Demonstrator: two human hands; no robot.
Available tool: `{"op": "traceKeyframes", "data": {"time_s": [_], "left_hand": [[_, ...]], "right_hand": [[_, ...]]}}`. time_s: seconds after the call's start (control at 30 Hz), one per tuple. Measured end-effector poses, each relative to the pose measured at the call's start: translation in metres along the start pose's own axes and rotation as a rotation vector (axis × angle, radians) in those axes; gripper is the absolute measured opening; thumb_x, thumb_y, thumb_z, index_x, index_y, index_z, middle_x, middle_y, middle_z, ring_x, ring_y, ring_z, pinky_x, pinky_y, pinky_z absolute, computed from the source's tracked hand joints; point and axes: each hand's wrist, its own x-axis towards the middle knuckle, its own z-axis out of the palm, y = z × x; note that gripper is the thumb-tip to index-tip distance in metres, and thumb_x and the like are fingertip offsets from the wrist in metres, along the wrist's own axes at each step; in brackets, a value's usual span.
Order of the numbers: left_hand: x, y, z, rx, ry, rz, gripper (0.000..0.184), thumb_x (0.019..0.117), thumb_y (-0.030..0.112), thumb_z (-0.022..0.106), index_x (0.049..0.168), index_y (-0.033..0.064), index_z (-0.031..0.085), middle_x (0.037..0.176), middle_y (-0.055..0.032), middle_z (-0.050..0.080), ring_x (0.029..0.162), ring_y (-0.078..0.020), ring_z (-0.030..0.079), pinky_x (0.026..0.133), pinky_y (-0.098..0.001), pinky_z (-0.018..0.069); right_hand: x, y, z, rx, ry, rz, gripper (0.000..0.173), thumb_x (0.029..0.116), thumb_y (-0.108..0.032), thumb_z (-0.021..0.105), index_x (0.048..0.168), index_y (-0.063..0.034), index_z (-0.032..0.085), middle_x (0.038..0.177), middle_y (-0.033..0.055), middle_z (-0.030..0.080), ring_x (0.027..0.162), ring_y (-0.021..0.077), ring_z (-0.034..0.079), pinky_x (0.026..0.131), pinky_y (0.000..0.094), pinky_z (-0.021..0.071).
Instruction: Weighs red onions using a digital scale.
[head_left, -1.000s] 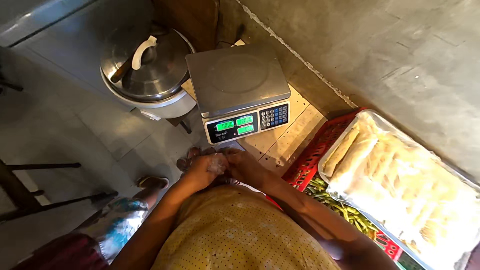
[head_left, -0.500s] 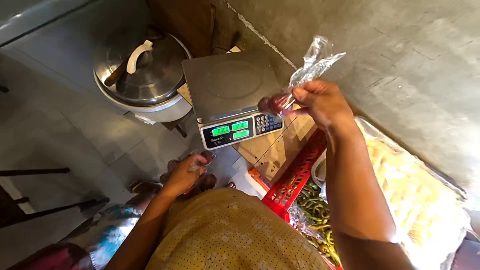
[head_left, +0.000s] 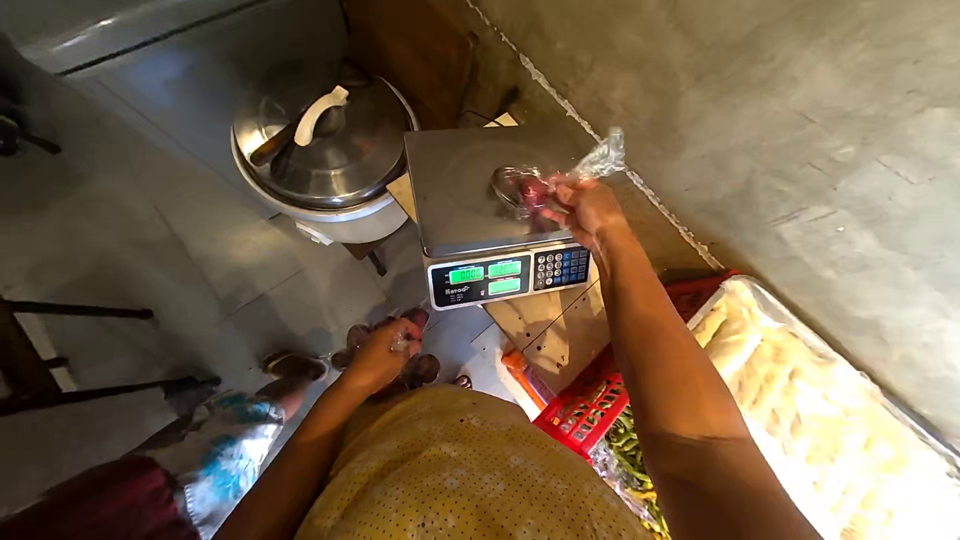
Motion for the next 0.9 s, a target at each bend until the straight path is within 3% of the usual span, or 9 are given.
{"op": "traceKeyframes", "data": {"time_s": [0.13, 0.27, 0.37, 0.43, 0.53, 0.7, 0.77, 0.83, 0.9], "left_hand": [[0.001, 0.001, -0.003, -0.009, -0.002, -0.040, 0.026, 0.1027, 0.017, 0.060, 0.125, 0.0044, 0.063, 0.115, -0.0151, 0.066, 0.103, -0.0222, 0.064, 0.095, -0.0438, 0.0511], [0.007, -0.002, 0.000, -0.004, 0.010, -0.072, 0.023, 0.1022, 0.018, 0.063, 0.122, 0.0068, 0.065, 0.111, -0.0140, 0.067, 0.100, -0.0233, 0.065, 0.092, -0.0469, 0.0524], [0.009, -0.005, 0.003, 0.025, 0.012, -0.065, 0.021, 0.1014, 0.017, 0.064, 0.121, 0.0079, 0.065, 0.110, -0.0133, 0.068, 0.100, -0.0230, 0.066, 0.092, -0.0470, 0.0528], [0.009, -0.004, 0.004, 0.030, 0.000, -0.072, 0.022, 0.1016, 0.017, 0.064, 0.121, 0.0079, 0.065, 0.110, -0.0133, 0.067, 0.100, -0.0230, 0.065, 0.092, -0.0463, 0.0528], [0.009, -0.001, 0.004, 0.029, -0.006, -0.076, 0.022, 0.1021, 0.017, 0.063, 0.122, 0.0069, 0.064, 0.110, -0.0139, 0.067, 0.100, -0.0229, 0.065, 0.092, -0.0455, 0.0523], [0.009, -0.004, 0.005, 0.034, 0.011, -0.087, 0.023, 0.1022, 0.018, 0.063, 0.122, 0.0065, 0.065, 0.110, -0.0148, 0.067, 0.099, -0.0237, 0.065, 0.092, -0.0463, 0.0524], [0.011, -0.009, 0.004, 0.012, 0.032, -0.084, 0.021, 0.1024, 0.018, 0.063, 0.121, 0.0070, 0.065, 0.109, -0.0142, 0.067, 0.099, -0.0227, 0.065, 0.091, -0.0456, 0.0523], [0.012, -0.014, 0.002, -0.015, 0.068, -0.074, 0.020, 0.1019, 0.018, 0.063, 0.119, 0.0066, 0.066, 0.109, -0.0139, 0.068, 0.100, -0.0227, 0.065, 0.092, -0.0461, 0.0525], [0.012, -0.019, -0.002, -0.022, 0.108, -0.073, 0.021, 0.1015, 0.019, 0.064, 0.118, 0.0061, 0.066, 0.110, -0.0149, 0.068, 0.101, -0.0246, 0.066, 0.093, -0.0493, 0.0523]], "right_hand": [[0.003, 0.005, -0.009, -0.256, 0.146, -0.074, 0.037, 0.0962, -0.003, 0.066, 0.132, -0.0036, 0.060, 0.123, 0.0126, 0.066, 0.100, 0.0187, 0.067, 0.080, 0.0351, 0.0592], [-0.004, 0.001, -0.022, -0.217, 0.058, -0.111, 0.070, 0.0911, 0.002, 0.068, 0.153, -0.0070, 0.036, 0.124, 0.0158, 0.060, 0.098, 0.0221, 0.066, 0.080, 0.0380, 0.0600], [-0.009, 0.005, -0.035, -0.117, -0.019, -0.247, 0.105, 0.0754, 0.002, 0.068, 0.160, -0.0125, 0.009, 0.124, 0.0118, 0.055, 0.100, 0.0185, 0.065, 0.079, 0.0347, 0.0598], [-0.011, 0.007, -0.047, -0.067, -0.015, -0.299, 0.128, 0.0660, -0.004, 0.072, 0.164, -0.0242, -0.008, 0.138, 0.0130, 0.051, 0.108, 0.0199, 0.065, 0.079, 0.0364, 0.0609], [-0.012, 0.013, -0.067, -0.040, 0.047, -0.267, 0.134, 0.0640, -0.009, 0.075, 0.163, -0.0286, -0.013, 0.152, 0.0143, 0.040, 0.122, 0.0234, 0.059, 0.085, 0.0404, 0.0594], [-0.019, 0.016, -0.086, -0.053, 0.163, -0.345, 0.124, 0.0708, -0.014, 0.069, 0.164, -0.0296, -0.012, 0.163, 0.0124, 0.024, 0.128, 0.0243, 0.054, 0.084, 0.0416, 0.0590], [-0.028, 0.006, -0.080, -0.129, 0.264, -0.496, 0.115, 0.0749, -0.019, 0.067, 0.166, -0.0206, -0.004, 0.166, 0.0157, 0.021, 0.136, 0.0250, 0.048, 0.090, 0.0366, 0.0565], [-0.041, -0.007, -0.068, -0.234, 0.327, -0.693, 0.100, 0.0827, -0.016, 0.066, 0.164, -0.0055, 0.009, 0.168, 0.0199, 0.019, 0.148, 0.0265, 0.036, 0.111, 0.0330, 0.0442], [-0.051, -0.017, -0.054, -0.435, 0.358, -0.878, 0.080, 0.0885, -0.017, 0.065, 0.156, 0.0059, 0.029, 0.161, 0.0258, 0.032, 0.148, 0.0304, 0.037, 0.115, 0.0383, 0.0405]]}}
